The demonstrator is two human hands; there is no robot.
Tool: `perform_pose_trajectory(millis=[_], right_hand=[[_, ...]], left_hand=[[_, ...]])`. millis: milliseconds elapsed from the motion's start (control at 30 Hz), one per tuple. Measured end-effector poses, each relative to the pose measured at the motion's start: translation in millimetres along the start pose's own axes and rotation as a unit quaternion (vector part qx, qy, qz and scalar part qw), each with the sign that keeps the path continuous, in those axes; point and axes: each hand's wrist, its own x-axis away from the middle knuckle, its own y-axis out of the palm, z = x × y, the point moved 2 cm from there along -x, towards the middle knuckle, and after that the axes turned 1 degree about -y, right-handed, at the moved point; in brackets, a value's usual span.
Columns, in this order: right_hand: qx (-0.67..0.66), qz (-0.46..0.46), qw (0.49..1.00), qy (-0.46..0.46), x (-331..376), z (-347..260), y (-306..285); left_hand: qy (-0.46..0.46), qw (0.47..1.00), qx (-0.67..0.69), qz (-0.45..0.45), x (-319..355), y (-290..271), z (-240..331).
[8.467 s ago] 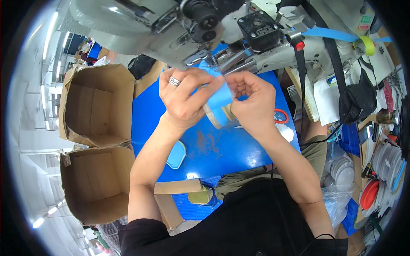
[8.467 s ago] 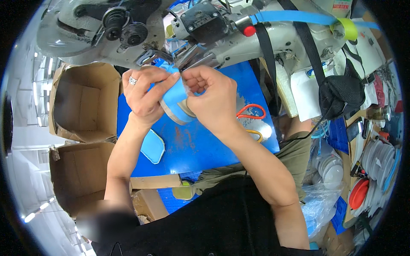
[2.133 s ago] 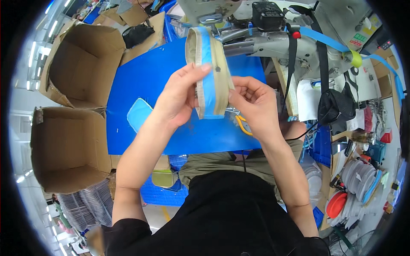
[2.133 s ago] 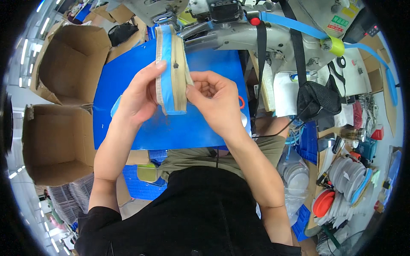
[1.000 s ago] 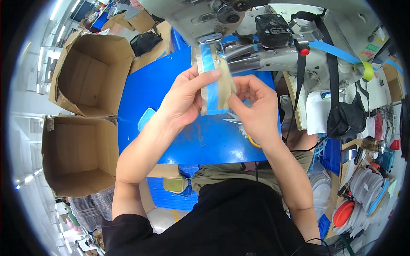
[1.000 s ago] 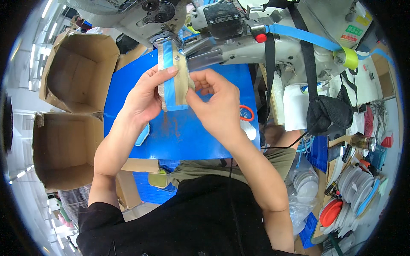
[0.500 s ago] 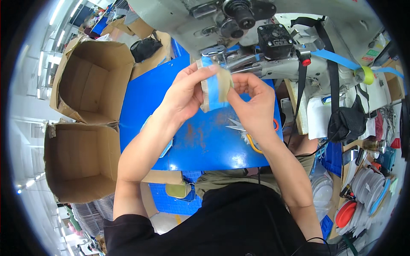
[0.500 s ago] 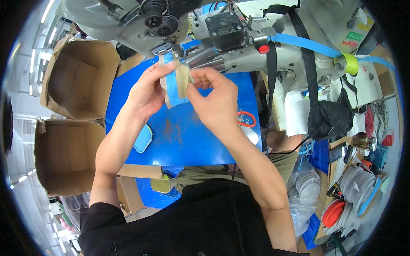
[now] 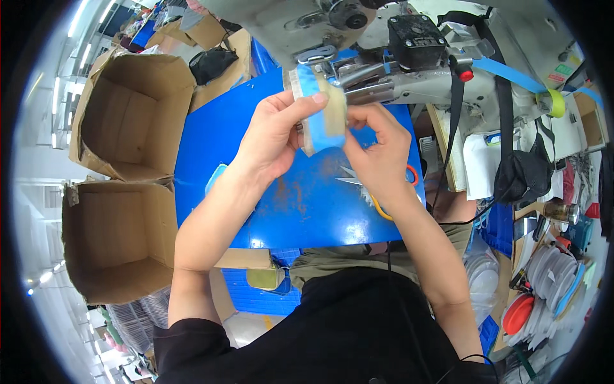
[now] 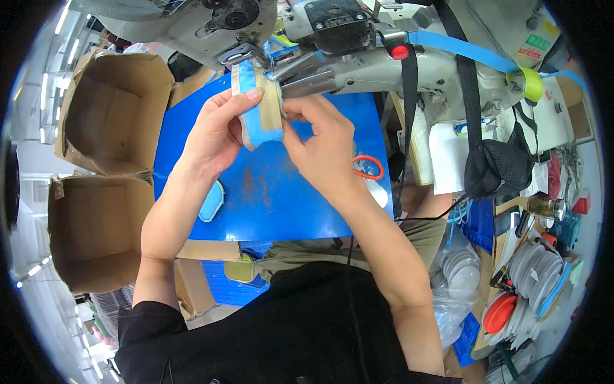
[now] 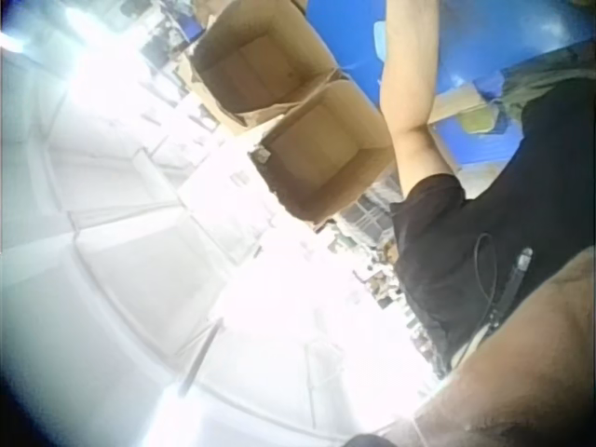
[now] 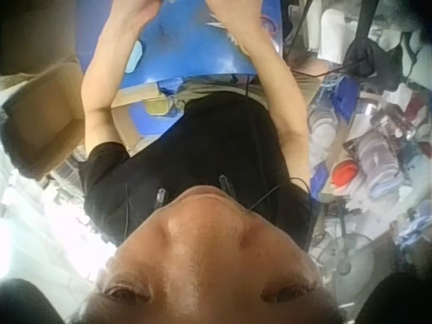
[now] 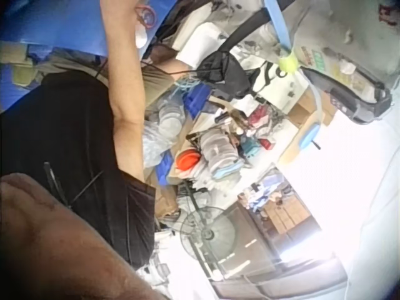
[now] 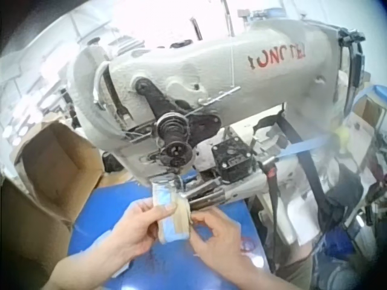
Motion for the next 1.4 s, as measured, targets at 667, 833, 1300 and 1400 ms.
perform_pose_trajectory(millis=[667,833,1300,1400], right_hand=[[-0.137,0.050,0.981,0.130,2,5,7],[-0.033,0.042,0.997,0.049,2,0,3],[-0.215,-0.016,0.957,0.195,6,0,-1],[-0.240,-0.053,0.937,0.248,1,-13,-8]], left_hand=[[0.080,0.995,-0.049,0.024,-2,0,-7],[0.079,0.996,-0.029,0.011,-2,3,-5],[0.081,0.996,-0.024,0.014,-14,2,-1],[0.070,0.998,-0.007,0.006,-17,-3,2]])
